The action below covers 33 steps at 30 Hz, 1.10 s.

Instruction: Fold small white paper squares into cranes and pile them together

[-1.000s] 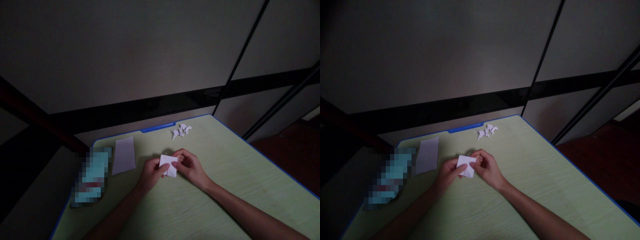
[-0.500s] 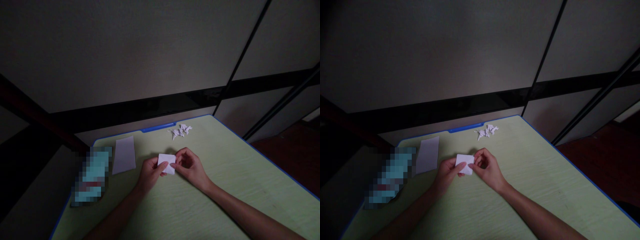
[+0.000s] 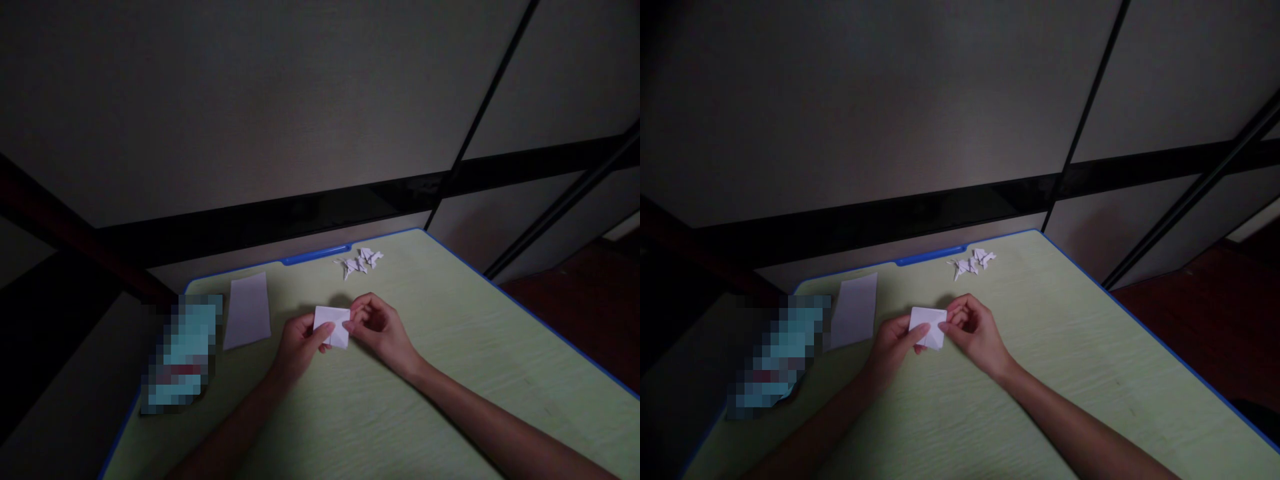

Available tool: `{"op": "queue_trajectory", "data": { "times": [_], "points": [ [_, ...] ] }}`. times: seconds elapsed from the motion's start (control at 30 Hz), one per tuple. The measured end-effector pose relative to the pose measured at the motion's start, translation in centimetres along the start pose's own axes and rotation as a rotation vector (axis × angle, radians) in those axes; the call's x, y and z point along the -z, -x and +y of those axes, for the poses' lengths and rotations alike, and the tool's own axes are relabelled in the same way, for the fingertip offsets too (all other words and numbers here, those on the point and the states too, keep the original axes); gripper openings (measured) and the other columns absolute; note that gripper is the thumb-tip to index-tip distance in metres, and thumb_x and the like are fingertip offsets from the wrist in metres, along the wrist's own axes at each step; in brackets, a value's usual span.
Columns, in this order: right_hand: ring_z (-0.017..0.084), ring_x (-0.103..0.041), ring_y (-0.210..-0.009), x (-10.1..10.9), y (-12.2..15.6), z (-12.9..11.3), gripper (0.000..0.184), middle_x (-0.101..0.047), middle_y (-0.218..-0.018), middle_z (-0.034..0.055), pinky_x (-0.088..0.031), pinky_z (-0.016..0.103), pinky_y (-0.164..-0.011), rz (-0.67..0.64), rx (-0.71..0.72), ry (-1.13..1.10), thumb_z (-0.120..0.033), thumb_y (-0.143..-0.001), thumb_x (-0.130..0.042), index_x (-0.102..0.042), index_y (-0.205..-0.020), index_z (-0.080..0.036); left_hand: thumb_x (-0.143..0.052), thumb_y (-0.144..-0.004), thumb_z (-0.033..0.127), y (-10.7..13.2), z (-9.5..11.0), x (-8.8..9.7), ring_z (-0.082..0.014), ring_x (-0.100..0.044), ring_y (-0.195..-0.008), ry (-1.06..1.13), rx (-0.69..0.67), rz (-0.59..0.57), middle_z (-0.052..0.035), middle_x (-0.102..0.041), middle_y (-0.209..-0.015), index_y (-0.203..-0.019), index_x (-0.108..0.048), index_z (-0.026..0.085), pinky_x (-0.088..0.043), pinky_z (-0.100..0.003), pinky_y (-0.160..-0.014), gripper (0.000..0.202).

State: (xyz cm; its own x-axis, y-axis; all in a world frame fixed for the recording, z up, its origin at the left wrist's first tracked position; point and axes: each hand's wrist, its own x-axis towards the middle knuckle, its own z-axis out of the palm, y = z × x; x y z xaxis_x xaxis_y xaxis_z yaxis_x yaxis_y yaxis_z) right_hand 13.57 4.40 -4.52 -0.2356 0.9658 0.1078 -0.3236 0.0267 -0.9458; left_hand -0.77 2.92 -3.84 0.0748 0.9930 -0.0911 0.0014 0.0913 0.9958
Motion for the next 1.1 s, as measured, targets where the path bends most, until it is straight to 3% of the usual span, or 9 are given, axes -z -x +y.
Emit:
{"op": "queue_trajectory", "data": {
  "times": [0.27,0.37,0.57,0.83,1.1],
  "points": [
    [0.004,-0.043,-0.046,1.5,-1.0,-0.3,0.012,-0.054,-0.053,-0.0035,-0.031,0.015,-0.043,0.189,-0.149,-0.364,-0.018,-0.059,-0.064,-0.053,-0.059,-0.015,-0.058,-0.06,0.026,-0.2,-0.4,0.2,-0.0064,-0.042,-0.039,0.062,0.01,0.046,0.0017,-0.053,-0.044,-0.053,-0.057,0.01,-0.031,-0.017,-0.038,0.017],
    [0.005,-0.044,-0.046,1.2,-0.7,-0.4,0.01,-0.056,-0.056,-0.0027,-0.031,0.017,-0.044,0.155,-0.142,-0.304,-0.019,-0.06,-0.064,-0.055,-0.063,-0.015,-0.058,-0.059,0.026,-0.2,-0.2,0.2,-0.0065,-0.041,-0.04,0.056,0.015,0.048,0.0012,-0.053,-0.044,-0.054,-0.058,0.01,-0.031,-0.018,-0.038,0.017],
    [0.007,-0.045,-0.049,0.6,-0.3,-0.1,0.011,-0.055,-0.052,-0.002,-0.031,0.02,-0.047,-0.055,-0.119,-0.085,-0.025,-0.066,-0.06,-0.06,-0.067,-0.014,-0.059,-0.058,0.026,0.1,0.2,0.0,-0.0073,-0.042,-0.042,0.05,0.019,-0.001,0.0004,-0.053,-0.046,-0.057,-0.06,0.009,-0.032,-0.018,-0.039,0.017],
    [0.007,-0.044,-0.047,0.7,-0.4,0.0,0.014,-0.054,-0.052,-0.0019,-0.032,0.02,-0.047,-0.072,-0.119,-0.039,-0.028,-0.068,-0.058,-0.059,-0.066,-0.014,-0.059,-0.057,0.027,0.0,0.2,0.1,-0.008,-0.043,-0.042,0.041,0.022,-0.016,-0.0005,-0.055,-0.047,-0.059,-0.061,0.009,-0.032,-0.018,-0.039,0.018],
    [0.007,-0.042,-0.045,0.3,0.0,-0.1,0.014,-0.049,-0.052,-0.0047,-0.031,0.019,-0.044,-0.08,-0.004,0.092,-0.023,-0.063,-0.062,-0.053,-0.071,-0.017,-0.059,-0.057,0.028,0.1,0.3,-0.1,-0.0073,-0.042,-0.041,0.017,0.022,-0.011,0.0015,-0.052,-0.044,-0.055,-0.059,0.01,-0.033,-0.018,-0.039,0.018]
  ]
}}
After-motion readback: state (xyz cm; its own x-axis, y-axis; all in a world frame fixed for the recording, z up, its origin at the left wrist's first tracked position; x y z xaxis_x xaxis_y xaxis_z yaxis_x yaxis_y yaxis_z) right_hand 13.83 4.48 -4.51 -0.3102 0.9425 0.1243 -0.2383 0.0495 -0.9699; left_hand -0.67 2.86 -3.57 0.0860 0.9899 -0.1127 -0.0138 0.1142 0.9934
